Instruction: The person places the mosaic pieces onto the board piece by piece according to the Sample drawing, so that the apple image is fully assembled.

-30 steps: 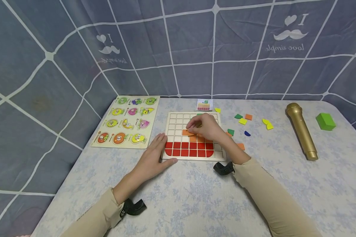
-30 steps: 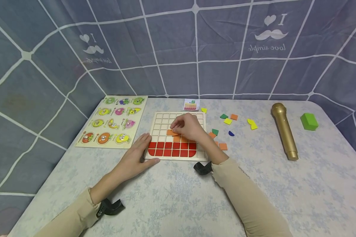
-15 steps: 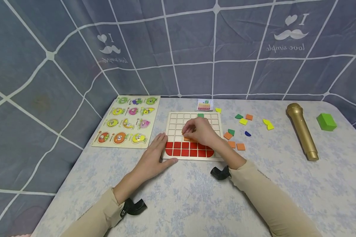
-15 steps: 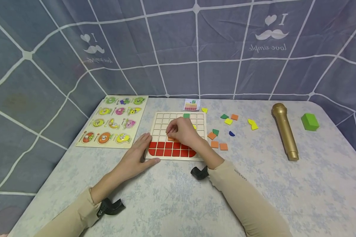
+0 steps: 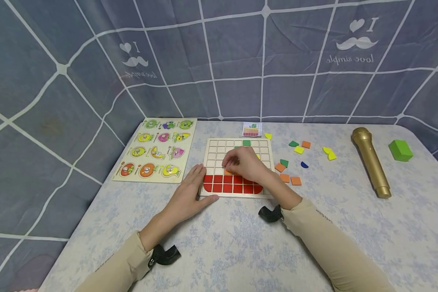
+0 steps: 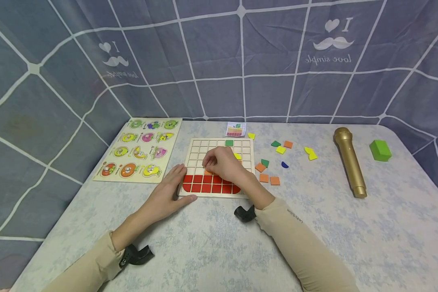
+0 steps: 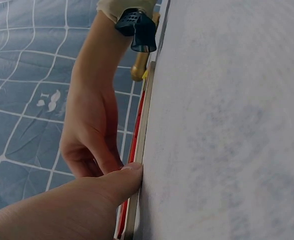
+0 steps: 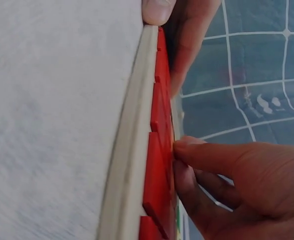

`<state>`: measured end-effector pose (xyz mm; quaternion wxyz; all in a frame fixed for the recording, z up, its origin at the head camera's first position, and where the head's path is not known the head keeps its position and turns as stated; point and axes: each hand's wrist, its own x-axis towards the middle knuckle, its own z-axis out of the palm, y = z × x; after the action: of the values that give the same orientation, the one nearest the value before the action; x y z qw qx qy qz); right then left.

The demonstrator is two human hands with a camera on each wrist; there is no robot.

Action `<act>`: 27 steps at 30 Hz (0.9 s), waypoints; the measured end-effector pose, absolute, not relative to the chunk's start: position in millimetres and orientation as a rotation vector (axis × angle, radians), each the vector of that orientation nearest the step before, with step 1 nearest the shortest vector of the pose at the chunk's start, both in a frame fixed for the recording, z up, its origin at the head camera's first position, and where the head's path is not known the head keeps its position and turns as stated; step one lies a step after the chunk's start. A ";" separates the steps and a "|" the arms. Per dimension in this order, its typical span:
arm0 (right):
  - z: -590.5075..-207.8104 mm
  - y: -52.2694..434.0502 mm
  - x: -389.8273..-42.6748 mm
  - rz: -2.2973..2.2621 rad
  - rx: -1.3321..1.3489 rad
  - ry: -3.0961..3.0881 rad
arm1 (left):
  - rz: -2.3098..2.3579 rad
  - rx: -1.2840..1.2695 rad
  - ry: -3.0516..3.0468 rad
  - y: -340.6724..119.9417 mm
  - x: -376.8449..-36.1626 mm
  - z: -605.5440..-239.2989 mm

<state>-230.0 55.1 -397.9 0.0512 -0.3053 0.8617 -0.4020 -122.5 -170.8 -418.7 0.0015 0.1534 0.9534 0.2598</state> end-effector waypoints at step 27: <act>-383.5 184.0 -216.6 -1.138 -0.640 2.803 | 0.803 0.468 3.010 -167.7 -121.6 -416.3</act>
<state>-216.6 184.0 -383.5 0.0246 -0.2070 0.9062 -0.3679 -121.6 -167.7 -416.3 -0.0044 0.1485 0.9555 0.2548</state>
